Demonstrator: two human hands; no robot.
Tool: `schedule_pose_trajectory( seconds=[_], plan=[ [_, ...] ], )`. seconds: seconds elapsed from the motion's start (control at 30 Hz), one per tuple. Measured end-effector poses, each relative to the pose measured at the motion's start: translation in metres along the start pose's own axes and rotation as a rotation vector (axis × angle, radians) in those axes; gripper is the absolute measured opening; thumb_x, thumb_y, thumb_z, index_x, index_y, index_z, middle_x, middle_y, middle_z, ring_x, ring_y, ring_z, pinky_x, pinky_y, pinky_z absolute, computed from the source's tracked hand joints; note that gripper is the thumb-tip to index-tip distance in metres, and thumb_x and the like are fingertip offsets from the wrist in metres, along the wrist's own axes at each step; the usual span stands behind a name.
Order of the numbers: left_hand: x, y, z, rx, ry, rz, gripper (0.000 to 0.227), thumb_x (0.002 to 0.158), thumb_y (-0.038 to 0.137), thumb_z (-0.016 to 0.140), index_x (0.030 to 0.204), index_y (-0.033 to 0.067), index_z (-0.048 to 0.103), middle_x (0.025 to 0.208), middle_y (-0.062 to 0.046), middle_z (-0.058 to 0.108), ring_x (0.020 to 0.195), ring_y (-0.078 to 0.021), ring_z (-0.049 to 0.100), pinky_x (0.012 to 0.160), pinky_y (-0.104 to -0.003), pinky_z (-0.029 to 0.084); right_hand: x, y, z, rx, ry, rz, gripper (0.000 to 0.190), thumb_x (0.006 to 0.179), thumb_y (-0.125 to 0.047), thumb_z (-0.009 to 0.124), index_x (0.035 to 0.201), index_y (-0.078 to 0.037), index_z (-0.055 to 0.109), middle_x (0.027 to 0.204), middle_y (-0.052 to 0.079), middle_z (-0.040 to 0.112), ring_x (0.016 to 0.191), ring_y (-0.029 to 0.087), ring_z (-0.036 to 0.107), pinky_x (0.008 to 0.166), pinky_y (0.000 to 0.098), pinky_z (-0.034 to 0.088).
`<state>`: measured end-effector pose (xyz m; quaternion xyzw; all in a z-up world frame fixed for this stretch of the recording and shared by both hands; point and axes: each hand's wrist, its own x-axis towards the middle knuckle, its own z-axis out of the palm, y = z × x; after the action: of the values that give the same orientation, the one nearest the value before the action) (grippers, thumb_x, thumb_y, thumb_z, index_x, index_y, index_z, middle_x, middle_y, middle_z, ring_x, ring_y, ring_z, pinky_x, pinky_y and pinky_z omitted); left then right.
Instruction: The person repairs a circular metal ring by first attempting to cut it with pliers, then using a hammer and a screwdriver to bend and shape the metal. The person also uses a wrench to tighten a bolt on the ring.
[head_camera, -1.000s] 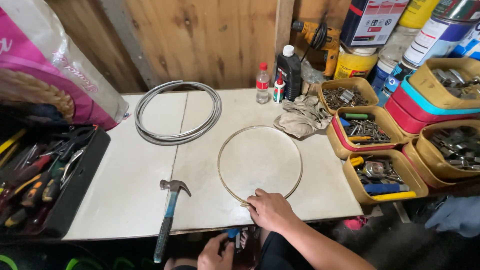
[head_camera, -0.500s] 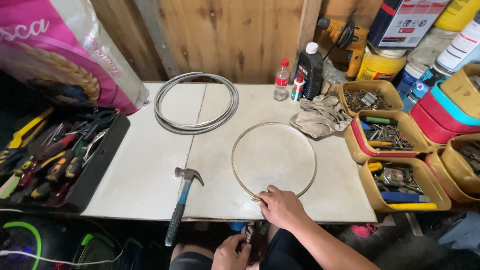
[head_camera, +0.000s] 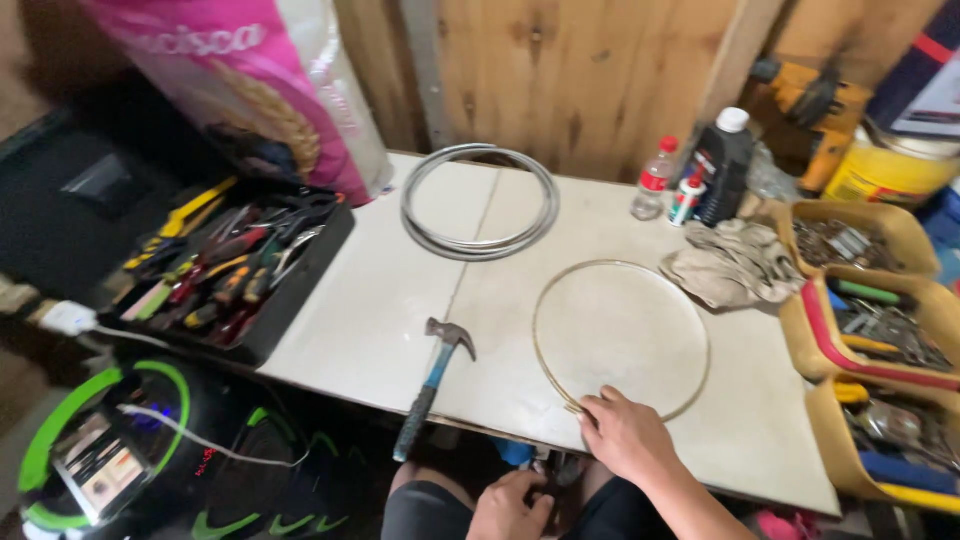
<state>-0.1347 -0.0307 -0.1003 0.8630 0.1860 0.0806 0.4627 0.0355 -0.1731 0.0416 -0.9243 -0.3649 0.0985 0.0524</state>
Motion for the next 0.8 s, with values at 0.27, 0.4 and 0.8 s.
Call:
schedule_pose_trajectory(
  seconds=[0.27,0.4,0.8],
  plan=[
    [-0.002,0.060,-0.072,-0.053,-0.223,-0.055,0.029,0.083,0.037,0.071,0.108,0.0251,0.074,0.099,0.000,0.072,0.085,-0.0163,0.069,0.083,-0.030,0.052,-0.001,0.002,0.010,0.008,0.057,0.070,0.028,0.095,-0.049,0.051,0.114,-0.034,0.066,0.101,-0.004,0.062,0.088,0.028,0.072,0.075,0.0463,0.058],
    [0.009,0.108,-0.160,-0.034,-0.202,-0.219,0.038,0.082,0.038,0.066,0.117,0.0240,0.076,0.119,0.005,0.076,0.114,-0.0118,0.070,0.103,-0.022,0.047,0.000,0.000,0.011,0.003,-0.009,0.145,0.023,0.092,-0.054,0.053,0.101,-0.038,0.067,0.093,-0.008,0.060,0.095,0.018,0.070,0.081,0.0412,0.058],
    [0.154,-0.014,-0.389,0.354,0.634,-0.229,0.040,0.091,0.032,0.057,0.120,0.0102,0.074,0.121,-0.010,0.075,0.116,-0.0327,0.067,0.103,-0.044,0.047,0.020,0.011,0.041,-0.114,-0.142,0.354,0.025,0.095,-0.060,0.043,0.113,-0.052,0.058,0.104,-0.020,0.056,0.087,0.000,0.068,0.072,0.0244,0.055]
  ],
)
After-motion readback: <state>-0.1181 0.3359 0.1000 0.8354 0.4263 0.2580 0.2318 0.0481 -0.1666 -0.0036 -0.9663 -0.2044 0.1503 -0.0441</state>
